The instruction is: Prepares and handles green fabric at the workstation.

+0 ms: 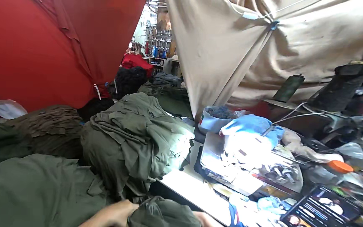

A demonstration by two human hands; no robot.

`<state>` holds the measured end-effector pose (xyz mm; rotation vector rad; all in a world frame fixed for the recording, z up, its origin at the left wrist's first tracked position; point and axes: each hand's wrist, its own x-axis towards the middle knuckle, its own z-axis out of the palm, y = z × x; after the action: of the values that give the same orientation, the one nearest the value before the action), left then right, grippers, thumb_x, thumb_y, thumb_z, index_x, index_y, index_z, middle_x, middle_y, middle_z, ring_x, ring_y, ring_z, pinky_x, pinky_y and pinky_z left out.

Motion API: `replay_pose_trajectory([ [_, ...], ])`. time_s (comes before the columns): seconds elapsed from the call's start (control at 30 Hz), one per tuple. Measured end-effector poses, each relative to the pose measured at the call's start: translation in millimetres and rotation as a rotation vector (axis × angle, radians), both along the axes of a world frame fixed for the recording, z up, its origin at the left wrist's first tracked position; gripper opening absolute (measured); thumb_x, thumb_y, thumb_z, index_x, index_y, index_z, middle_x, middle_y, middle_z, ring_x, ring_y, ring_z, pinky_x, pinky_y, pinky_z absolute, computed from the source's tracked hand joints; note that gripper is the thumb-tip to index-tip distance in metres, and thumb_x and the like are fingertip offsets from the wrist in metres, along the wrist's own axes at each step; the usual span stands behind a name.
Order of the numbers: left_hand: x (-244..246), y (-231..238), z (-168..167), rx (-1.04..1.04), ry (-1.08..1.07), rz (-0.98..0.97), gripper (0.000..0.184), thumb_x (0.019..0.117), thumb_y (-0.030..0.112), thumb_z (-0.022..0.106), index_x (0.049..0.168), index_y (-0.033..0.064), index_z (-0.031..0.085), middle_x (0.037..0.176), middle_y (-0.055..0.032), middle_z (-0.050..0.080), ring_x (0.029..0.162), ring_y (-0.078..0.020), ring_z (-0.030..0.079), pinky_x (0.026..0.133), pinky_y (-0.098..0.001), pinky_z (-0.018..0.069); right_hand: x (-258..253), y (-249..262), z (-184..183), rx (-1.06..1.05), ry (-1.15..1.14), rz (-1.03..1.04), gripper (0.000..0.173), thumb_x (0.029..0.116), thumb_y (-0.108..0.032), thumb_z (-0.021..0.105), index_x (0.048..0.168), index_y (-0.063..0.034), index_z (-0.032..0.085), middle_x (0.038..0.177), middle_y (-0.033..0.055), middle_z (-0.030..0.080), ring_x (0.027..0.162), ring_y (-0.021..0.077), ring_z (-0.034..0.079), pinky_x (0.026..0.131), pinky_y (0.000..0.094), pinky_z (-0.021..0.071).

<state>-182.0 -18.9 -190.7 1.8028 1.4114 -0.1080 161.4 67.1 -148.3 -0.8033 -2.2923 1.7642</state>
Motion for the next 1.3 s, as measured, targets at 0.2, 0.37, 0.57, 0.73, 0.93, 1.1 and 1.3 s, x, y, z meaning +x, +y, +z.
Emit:
replay_pose_trajectory([
  [0.2,-64.8,-20.4,221.6,0.753,0.171,0.325,0.082,0.0748,0.018,0.09,0.147,0.0178,0.052,0.1,-0.0151,0.075,0.088,-0.036,0.073,0.077,-0.0608,0.0584,-56.5,55.3,178.6,0.51,0.226,0.028,0.042,0.0785,-0.027,0.085,0.115,-0.0128,0.069,0.1,-0.0123,0.074,0.093,-0.0058,0.067,0.085,0.019,0.0585],
  [0.37,-104.6,18.0,334.6,1.382,0.317,0.449,0.053,0.0869,-0.002,0.074,0.135,0.0006,0.053,0.112,-0.028,0.068,0.094,-0.0515,0.068,0.079,-0.0729,0.0506,-135.8,125.9,310.5,0.948,0.195,-0.138,0.05,0.0807,-0.015,0.085,0.125,-0.0056,0.065,0.104,0.0042,0.072,0.09,0.0069,0.068,0.085,0.032,0.0581],
  [0.57,-149.1,100.4,288.0,1.429,0.422,0.441,0.019,0.0979,0.012,0.066,0.112,0.0027,0.076,0.134,-0.0228,0.065,0.124,-0.0504,0.058,0.101,-0.0698,0.0437,-186.6,190.4,296.4,1.144,0.153,-0.383,0.052,0.0961,-0.024,0.072,0.139,0.0003,0.057,0.135,0.0258,0.061,0.124,0.0409,0.06,0.105,0.06,0.0452],
  [0.73,-137.8,95.6,177.1,1.43,0.16,0.315,0.018,0.0941,0.008,0.067,0.107,0.0056,0.079,0.126,-0.0131,0.072,0.122,-0.0371,0.064,0.104,-0.0604,0.0474,-168.9,173.1,171.7,0.905,0.008,-0.337,0.032,0.0992,-0.022,0.068,0.124,-0.0018,0.07,0.123,0.0216,0.069,0.116,0.0388,0.065,0.101,0.0622,0.048],
  [0.93,-99.7,-9.1,124.6,0.696,-0.385,-0.064,0.022,0.0948,0.025,0.067,0.093,0.0078,0.08,0.103,-0.0036,0.075,0.11,-0.0165,0.066,0.1,-0.037,0.0515,-147.0,129.6,37.0,-0.222,0.259,-0.694,0.046,0.1116,-0.038,0.039,0.12,0.0023,0.061,0.091,0.0133,0.071,0.076,0.0224,0.072,0.069,0.0399,0.0622],
  [1.1,-105.8,-40.6,121.0,0.128,0.497,0.242,0.021,0.0993,0.021,0.067,0.109,0.005,0.078,0.108,-0.0194,0.074,0.111,-0.0401,0.066,0.11,-0.0617,0.0376,-152.6,104.7,-1.4,-0.664,0.494,-0.861,0.031,0.1095,-0.035,0.042,0.114,-0.0088,0.059,0.086,0.0055,0.067,0.075,0.0146,0.067,0.067,0.0337,0.0578],
  [1.3,-205.1,-60.9,132.4,0.816,0.759,0.881,0.028,0.0916,-0.002,0.07,0.119,-0.0035,0.072,0.126,-0.0347,0.063,0.129,-0.0593,0.049,0.111,-0.0802,0.0228,-157.3,80.2,-0.3,-0.538,0.369,-0.572,0.022,0.1095,-0.011,0.043,0.107,0.0029,0.06,0.088,0.0127,0.072,0.073,0.0201,0.072,0.069,0.0341,0.0615],
])
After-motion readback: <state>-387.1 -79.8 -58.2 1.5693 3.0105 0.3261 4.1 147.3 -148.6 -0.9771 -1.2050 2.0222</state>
